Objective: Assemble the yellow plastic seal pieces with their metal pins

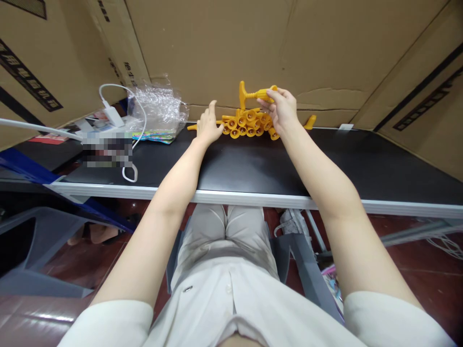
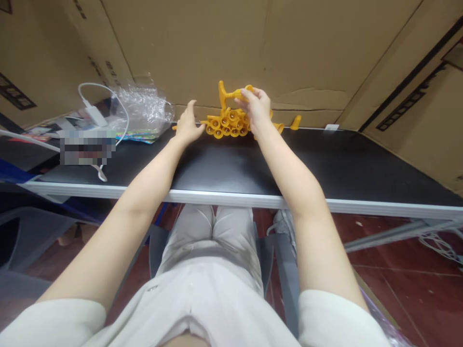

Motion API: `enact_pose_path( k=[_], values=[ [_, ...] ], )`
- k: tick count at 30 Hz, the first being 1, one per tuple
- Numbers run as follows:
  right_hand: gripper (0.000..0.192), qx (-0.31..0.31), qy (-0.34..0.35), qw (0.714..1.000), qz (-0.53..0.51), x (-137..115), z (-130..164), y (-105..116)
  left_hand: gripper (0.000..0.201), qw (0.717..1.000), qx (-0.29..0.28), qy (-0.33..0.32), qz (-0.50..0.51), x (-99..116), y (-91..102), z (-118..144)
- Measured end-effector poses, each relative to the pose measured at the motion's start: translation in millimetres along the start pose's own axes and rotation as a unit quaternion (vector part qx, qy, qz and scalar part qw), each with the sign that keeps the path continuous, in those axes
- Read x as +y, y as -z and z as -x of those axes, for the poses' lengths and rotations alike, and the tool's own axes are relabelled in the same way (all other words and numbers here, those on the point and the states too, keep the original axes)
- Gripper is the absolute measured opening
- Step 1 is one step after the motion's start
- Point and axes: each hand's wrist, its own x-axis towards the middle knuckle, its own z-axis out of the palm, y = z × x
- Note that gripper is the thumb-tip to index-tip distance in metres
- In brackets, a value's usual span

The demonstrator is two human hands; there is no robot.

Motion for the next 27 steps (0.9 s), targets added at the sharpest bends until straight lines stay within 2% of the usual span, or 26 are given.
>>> enact_pose_path(
  k=[3,8,14,19,23,25,27],
  values=[
    [0.049,0.017,0.067,0.992,0.104,2,-9,-16,0.087,0.998,-0.023,0.055,-0.027,-5,-2.1,-1],
    [0.050,-0.017,0.139,0.938,0.318,10,-21,-34,0.084,0.991,-0.035,0.117,-0.049,-11,-2.4,-1],
    [0.048,-0.062,0.140,0.885,0.439,23,-20,-45,0.080,0.988,-0.051,0.138,-0.052,-9,2.3,0],
    [0.051,-0.098,0.113,0.852,0.502,22,-24,-58,0.082,0.988,-0.058,0.135,-0.055,-4,3.4,2],
    [0.041,-0.142,0.062,0.873,0.463,16,-43,-54,0.077,0.990,-0.055,0.123,-0.048,-7,0.5,1],
    [0.037,-0.158,0.041,0.896,0.412,9,-52,-43,0.074,0.990,-0.057,0.118,-0.045,-9,-0.8,0],
    [0.035,-0.157,0.026,0.932,0.325,-2,-56,-27,0.074,0.990,-0.058,0.119,-0.043,-10,-1.8,-1]
  ],
)
